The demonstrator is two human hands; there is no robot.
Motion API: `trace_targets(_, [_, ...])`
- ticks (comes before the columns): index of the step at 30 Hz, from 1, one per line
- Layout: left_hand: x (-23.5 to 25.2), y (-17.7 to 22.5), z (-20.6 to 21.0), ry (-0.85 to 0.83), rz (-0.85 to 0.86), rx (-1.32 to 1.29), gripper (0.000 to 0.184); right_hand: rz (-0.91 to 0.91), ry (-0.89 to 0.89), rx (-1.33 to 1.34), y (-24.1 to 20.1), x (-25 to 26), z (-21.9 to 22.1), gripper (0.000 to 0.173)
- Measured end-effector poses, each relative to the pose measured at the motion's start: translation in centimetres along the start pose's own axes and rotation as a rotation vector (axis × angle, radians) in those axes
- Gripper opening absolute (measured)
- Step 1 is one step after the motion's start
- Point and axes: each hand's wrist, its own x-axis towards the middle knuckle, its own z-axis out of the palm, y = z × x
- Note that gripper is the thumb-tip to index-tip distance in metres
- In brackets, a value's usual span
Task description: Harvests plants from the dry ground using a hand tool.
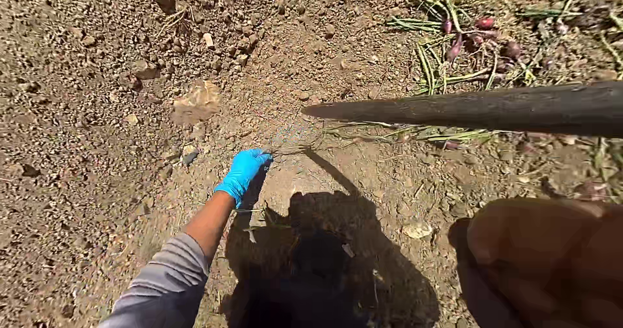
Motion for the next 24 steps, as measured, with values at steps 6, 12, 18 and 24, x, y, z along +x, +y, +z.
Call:
trace_targets(6, [3.7, 3.0, -0.7, 0.234, -0.042, -0.280, 0.019, 0.323, 0.093, -0.480, 19.3, -0.4, 2.3, 0.068])
trace_targets(12, [3.0, 3.5, 4.7, 0.031, 0.077, 0.112, 0.034, 0.142, 0.116, -0.358, 6.8, -5.9, 0.3, 0.041])
trace_targets(18, [-0.7, 4.4, -0.2, 0.097, 0.361, 0.070, 0.013, 0.175, 0.173, -0.507, 3.1, -5.2, 0.3, 0.047])
trace_targets(24, [-2.3, 8.0, -0.8, 0.020, 0.277, 0.175, 0.016, -0.023, 0.068, -0.516, 10.1, -4.5, -0.1, 0.049])
